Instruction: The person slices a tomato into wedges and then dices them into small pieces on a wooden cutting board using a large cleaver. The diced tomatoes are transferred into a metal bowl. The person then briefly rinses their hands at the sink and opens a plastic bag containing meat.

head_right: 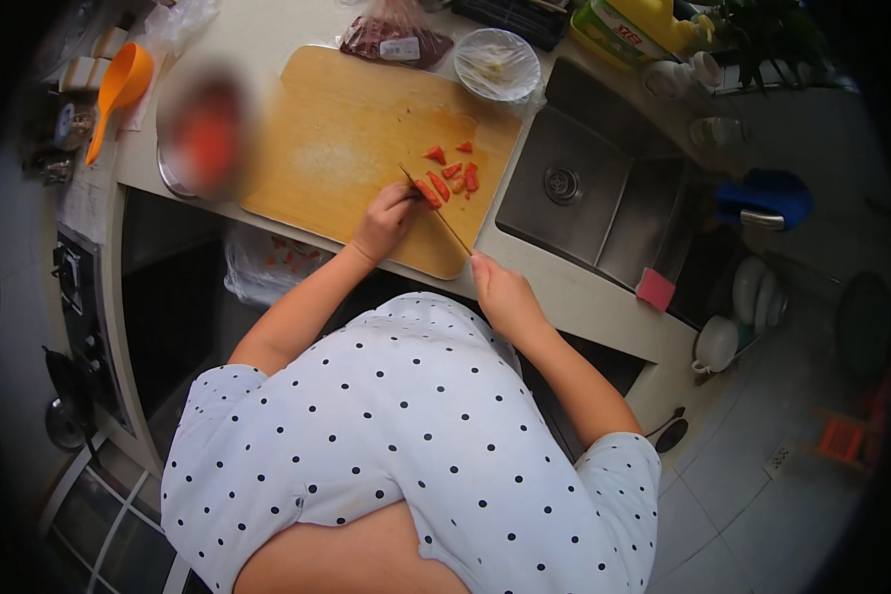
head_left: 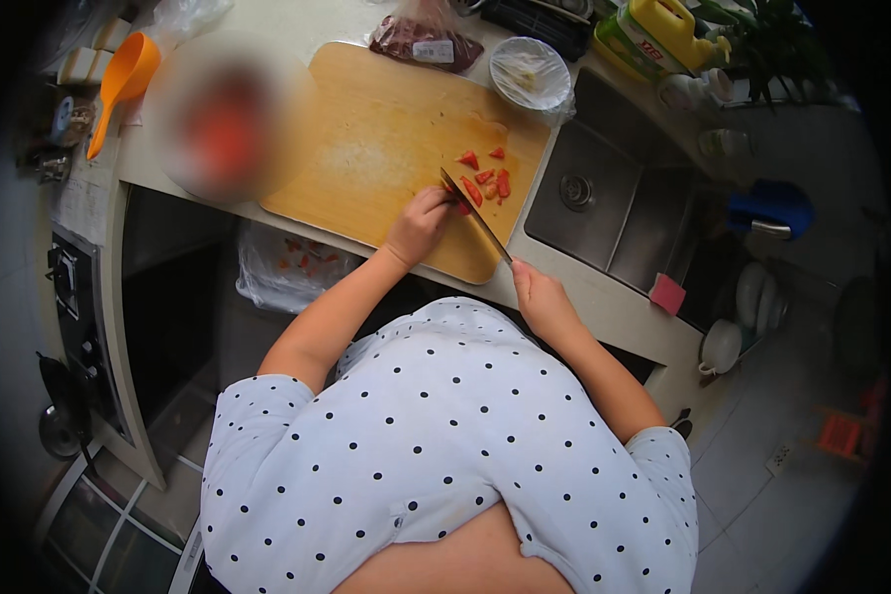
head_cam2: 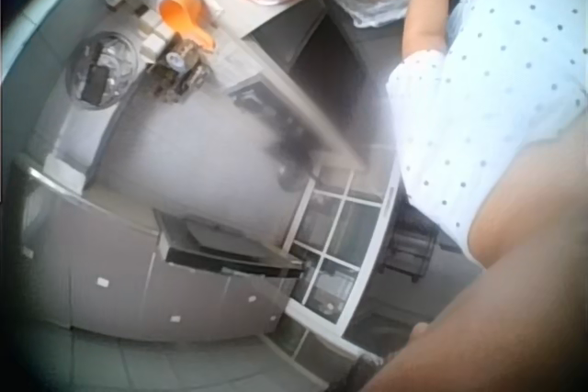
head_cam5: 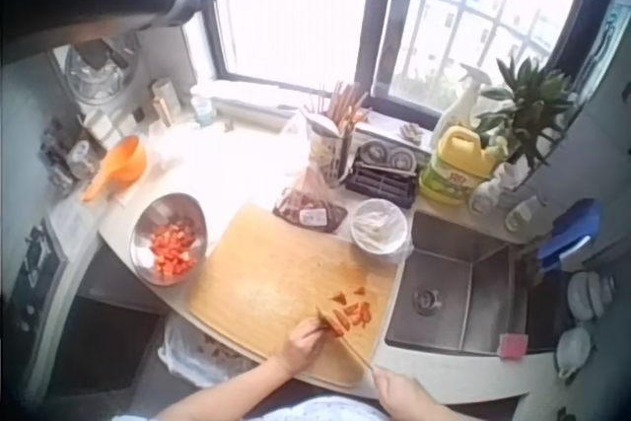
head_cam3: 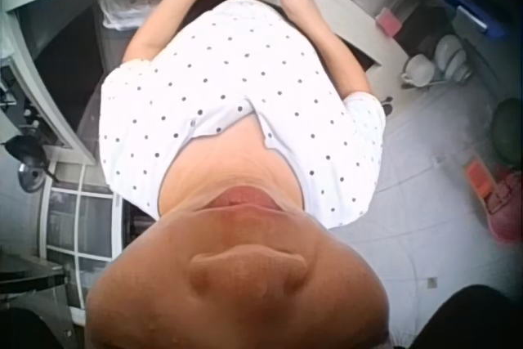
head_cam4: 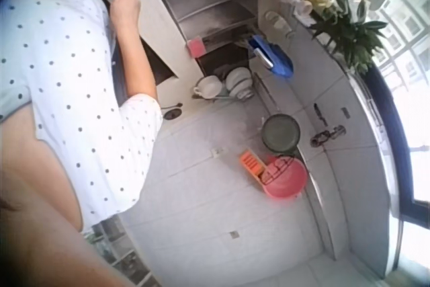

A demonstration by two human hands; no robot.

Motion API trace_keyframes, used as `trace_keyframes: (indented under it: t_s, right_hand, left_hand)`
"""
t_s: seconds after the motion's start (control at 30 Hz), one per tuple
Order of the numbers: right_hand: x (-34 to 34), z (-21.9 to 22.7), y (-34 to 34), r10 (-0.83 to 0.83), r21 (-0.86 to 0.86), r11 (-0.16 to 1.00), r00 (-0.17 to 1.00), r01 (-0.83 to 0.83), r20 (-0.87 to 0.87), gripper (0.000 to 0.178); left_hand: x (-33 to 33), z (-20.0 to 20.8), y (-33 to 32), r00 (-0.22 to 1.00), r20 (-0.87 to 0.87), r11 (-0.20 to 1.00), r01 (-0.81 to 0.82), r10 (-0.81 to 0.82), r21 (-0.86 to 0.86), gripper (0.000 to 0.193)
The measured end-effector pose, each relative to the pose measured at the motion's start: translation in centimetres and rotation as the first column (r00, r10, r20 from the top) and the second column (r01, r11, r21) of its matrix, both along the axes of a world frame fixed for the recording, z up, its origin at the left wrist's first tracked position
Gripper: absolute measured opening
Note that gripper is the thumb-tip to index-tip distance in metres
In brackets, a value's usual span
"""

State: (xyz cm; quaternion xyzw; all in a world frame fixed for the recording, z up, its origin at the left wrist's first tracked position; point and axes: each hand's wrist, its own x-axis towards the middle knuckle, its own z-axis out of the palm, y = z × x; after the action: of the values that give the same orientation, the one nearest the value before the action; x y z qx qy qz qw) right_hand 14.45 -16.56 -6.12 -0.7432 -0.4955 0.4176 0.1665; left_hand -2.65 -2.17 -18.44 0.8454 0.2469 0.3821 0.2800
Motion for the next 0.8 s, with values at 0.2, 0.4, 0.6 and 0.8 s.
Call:
trace_keyframes:
  t_s: [0.2, 0.4, 0.6, 0.8]
  right_hand:
    - [-2.4, -3.4, 6.2, 0.081, 0.098, 0.991, 0.993, -0.09, 0.086, 0.038]
    - [-1.2, -3.5, 0.9, 0.078, 0.081, 0.992, 0.981, -0.094, 0.179, 0.037]
    - [4.8, 1.7, -6.5, -0.032, -0.212, 0.977, 0.997, 0.017, -0.065, 0.039]
    - [3.9, 4.9, -5.9, -0.351, -0.289, 0.922, 0.873, 0.258, -0.339, 0.04]
  left_hand:
    - [0.2, -0.5, -0.4, 0.999, 0.007, 0.998, -0.048, 0.049, -0.049, 0.019]
    - [0.2, -0.6, -0.3, 0.998, 0.027, 0.998, -0.054, 0.054, -0.027, 0.016]
    - [0.6, 1.2, 1.1, 0.992, -0.078, 0.995, 0.092, -0.095, -0.047, 0.021]
    - [1.5, 2.1, 2.2, 0.951, -0.246, 0.981, 0.167, -0.186, -0.098, 0.026]
